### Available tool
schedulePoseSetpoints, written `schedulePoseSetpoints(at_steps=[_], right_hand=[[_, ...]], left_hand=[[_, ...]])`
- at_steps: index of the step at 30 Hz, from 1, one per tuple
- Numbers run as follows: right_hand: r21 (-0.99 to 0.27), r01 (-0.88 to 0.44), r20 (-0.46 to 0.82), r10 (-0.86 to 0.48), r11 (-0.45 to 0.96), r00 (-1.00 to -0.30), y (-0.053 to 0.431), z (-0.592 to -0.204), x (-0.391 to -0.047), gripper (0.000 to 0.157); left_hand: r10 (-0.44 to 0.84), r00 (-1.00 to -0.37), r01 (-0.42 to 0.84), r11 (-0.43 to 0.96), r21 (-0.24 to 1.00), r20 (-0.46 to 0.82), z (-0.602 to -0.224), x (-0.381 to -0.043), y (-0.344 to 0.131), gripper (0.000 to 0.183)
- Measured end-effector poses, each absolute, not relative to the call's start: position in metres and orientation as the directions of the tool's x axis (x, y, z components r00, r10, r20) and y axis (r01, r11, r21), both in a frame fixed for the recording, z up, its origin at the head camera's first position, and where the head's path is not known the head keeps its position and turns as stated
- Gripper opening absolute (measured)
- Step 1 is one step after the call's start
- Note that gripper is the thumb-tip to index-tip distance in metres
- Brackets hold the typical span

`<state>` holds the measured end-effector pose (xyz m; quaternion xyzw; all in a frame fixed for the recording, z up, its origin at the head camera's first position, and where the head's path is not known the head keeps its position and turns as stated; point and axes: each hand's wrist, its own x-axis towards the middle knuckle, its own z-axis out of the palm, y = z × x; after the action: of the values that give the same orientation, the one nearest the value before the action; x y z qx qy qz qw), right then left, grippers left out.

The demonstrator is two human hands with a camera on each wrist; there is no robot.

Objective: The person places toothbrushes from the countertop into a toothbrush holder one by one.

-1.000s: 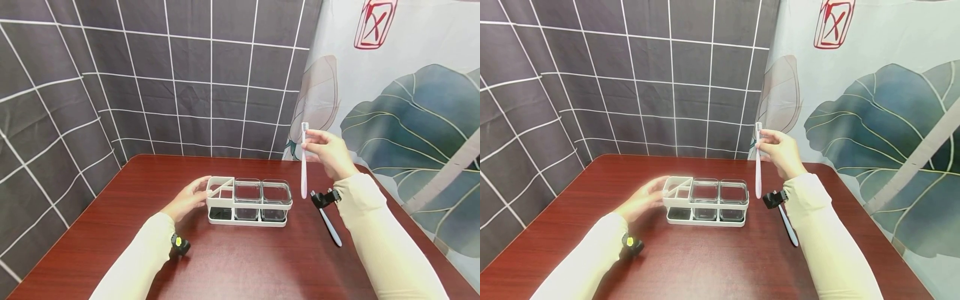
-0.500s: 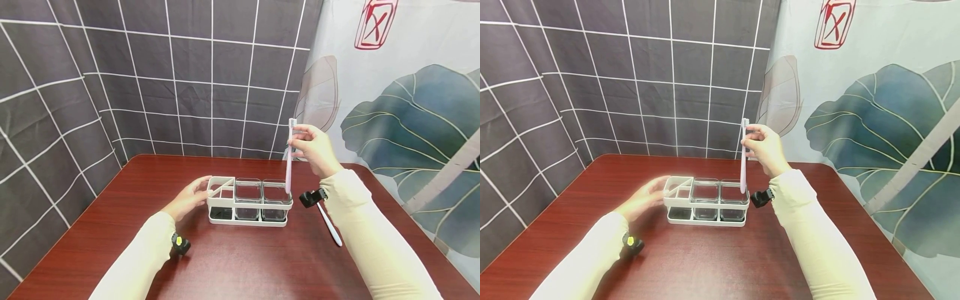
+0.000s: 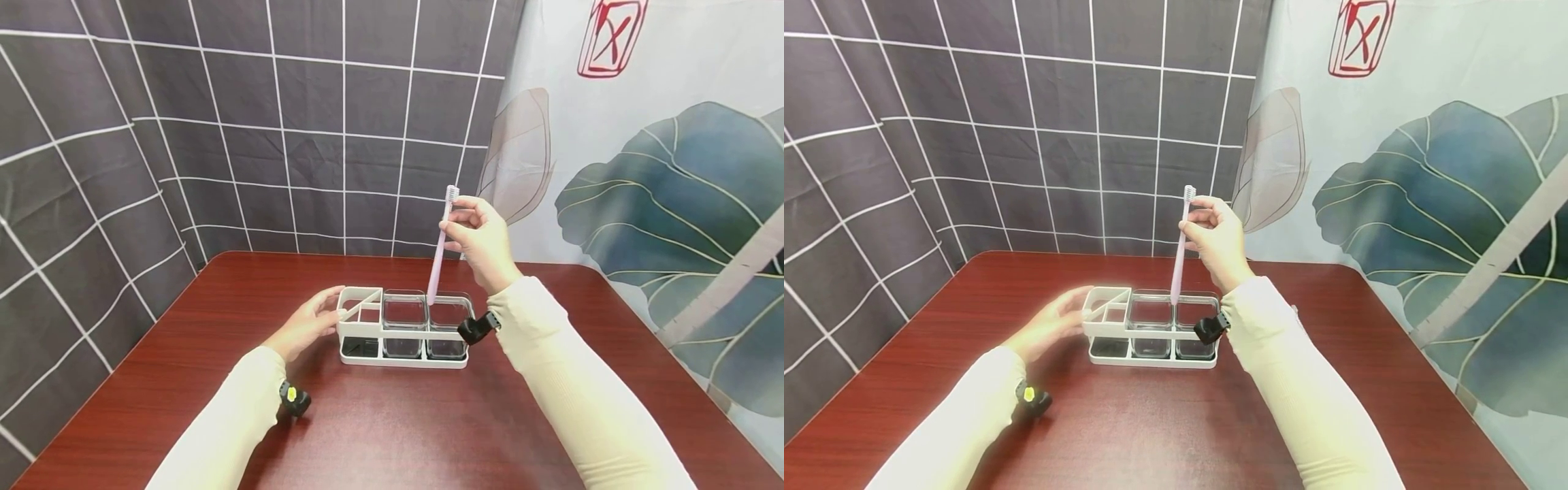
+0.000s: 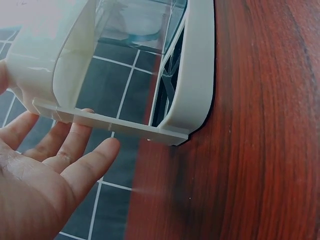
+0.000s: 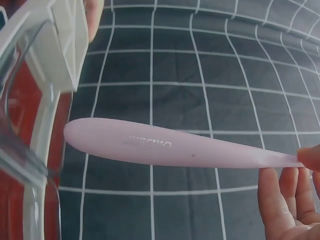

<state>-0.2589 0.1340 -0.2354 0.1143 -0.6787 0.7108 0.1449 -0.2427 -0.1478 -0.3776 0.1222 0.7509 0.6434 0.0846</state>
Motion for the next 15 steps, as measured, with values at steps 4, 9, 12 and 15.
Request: schedulePoseSetpoints(at_steps=[4, 9, 12, 15], right_hand=[[-0.927, -0.372, 0.369, 0.054, -0.054, -0.928, 0.122, -0.238, -0.257, 0.035], [-0.925, -0.365, 0.361, 0.053, -0.102, -0.931, 0.109, -0.244, -0.256, 0.035], [-0.921, -0.368, 0.365, 0.047, -0.127, -0.93, 0.101, -0.247, -0.256, 0.036], [-0.917, -0.372, 0.369, 0.043, -0.144, -0.928, 0.094, -0.251, -0.256, 0.038]], left_hand=[[0.295, -0.955, 0.074, 0.129, 0.989, 0.033, -0.378, -0.243, -0.148, 0.058], [0.303, -0.952, 0.081, 0.124, 0.989, 0.041, -0.379, -0.243, -0.149, 0.059], [0.3, -0.953, 0.078, 0.122, 0.989, 0.038, -0.379, -0.243, -0.149, 0.06], [0.302, -0.952, 0.075, 0.109, 0.991, 0.039, -0.38, -0.243, -0.149, 0.06]])
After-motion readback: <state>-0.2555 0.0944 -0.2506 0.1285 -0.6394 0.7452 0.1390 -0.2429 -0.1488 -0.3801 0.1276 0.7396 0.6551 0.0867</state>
